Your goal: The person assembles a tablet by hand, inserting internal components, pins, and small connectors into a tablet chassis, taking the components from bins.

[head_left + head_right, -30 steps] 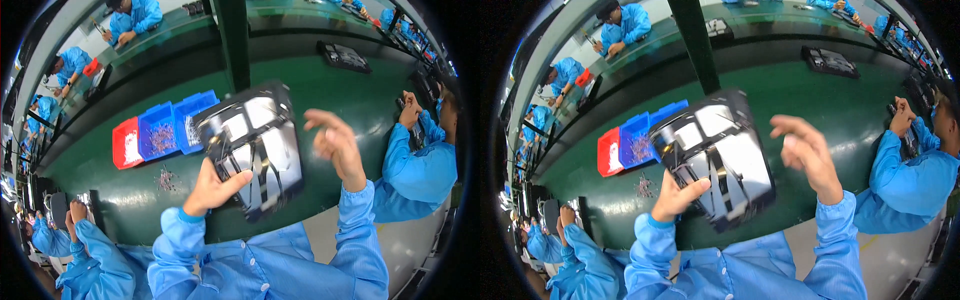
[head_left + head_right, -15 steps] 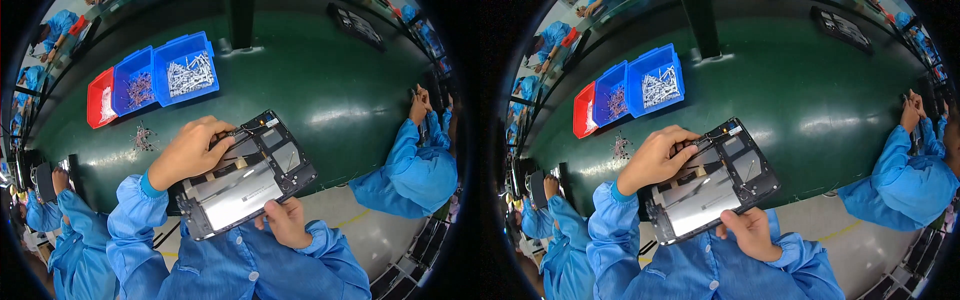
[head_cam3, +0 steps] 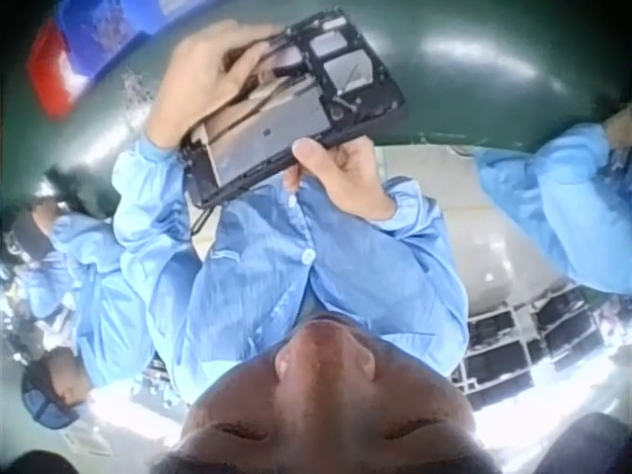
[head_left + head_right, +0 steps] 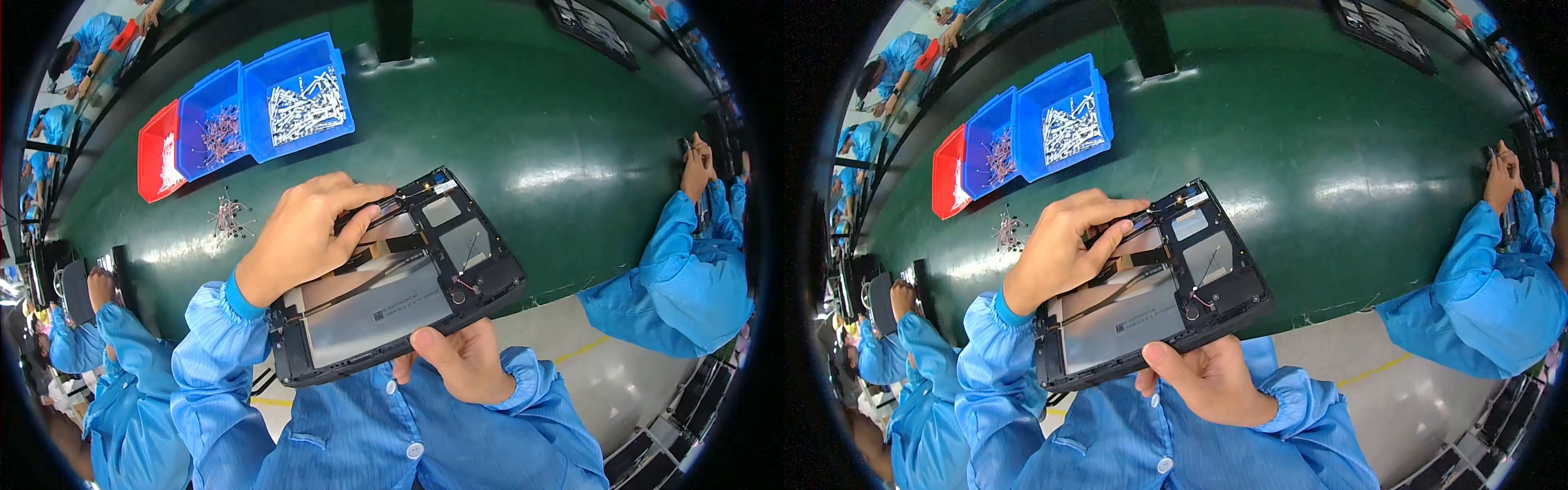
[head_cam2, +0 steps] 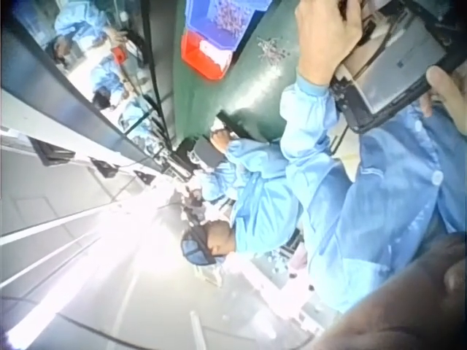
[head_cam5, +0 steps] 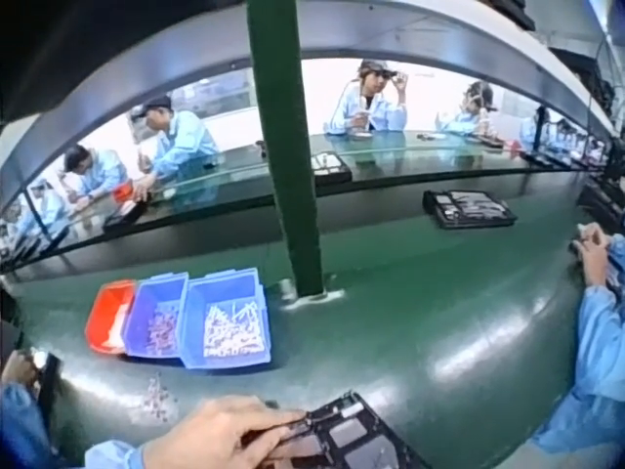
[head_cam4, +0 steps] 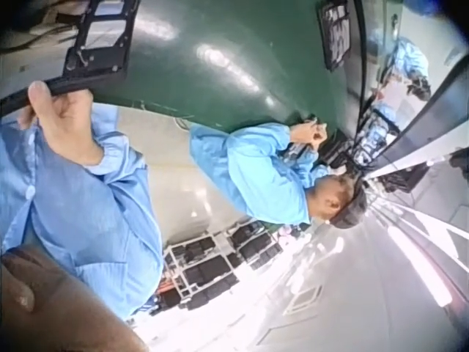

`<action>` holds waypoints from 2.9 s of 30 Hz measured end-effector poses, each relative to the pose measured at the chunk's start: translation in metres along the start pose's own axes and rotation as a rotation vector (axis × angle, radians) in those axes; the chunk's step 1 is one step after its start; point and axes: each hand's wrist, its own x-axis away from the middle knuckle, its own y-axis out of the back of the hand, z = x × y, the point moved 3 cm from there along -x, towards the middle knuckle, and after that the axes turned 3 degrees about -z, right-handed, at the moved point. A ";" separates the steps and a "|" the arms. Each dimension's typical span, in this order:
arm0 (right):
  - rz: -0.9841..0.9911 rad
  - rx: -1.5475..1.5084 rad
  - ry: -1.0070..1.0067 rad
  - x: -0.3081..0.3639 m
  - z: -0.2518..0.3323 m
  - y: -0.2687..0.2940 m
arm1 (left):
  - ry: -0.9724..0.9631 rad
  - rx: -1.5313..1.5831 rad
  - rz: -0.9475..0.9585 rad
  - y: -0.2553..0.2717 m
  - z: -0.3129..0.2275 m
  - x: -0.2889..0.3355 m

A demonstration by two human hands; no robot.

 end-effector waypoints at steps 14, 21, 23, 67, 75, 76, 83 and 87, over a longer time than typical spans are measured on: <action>-0.255 1.557 0.420 0.009 0.094 0.069 | -0.085 0.094 0.098 -0.052 -0.042 0.023; -0.326 1.817 0.548 -0.016 0.103 0.075 | -0.079 0.200 -0.064 -0.038 -0.029 0.011; -0.379 1.773 0.686 -0.051 0.122 0.101 | -0.018 0.188 -0.186 -0.034 -0.022 0.011; -1.319 1.411 0.475 -0.292 0.314 0.233 | 0.109 0.203 -0.401 -0.047 0.001 0.012; -0.555 0.634 0.442 -0.316 0.341 0.292 | 0.078 0.293 -0.420 -0.054 0.003 0.006; -0.614 0.545 0.473 -0.318 0.329 0.261 | 0.063 0.281 -0.432 -0.051 0.006 0.009; -0.596 0.476 0.463 -0.293 0.295 0.226 | 0.100 0.216 -0.542 -0.018 0.013 0.046; -0.583 0.437 0.547 -0.253 0.269 0.221 | 0.147 -0.331 -0.784 0.029 0.042 0.094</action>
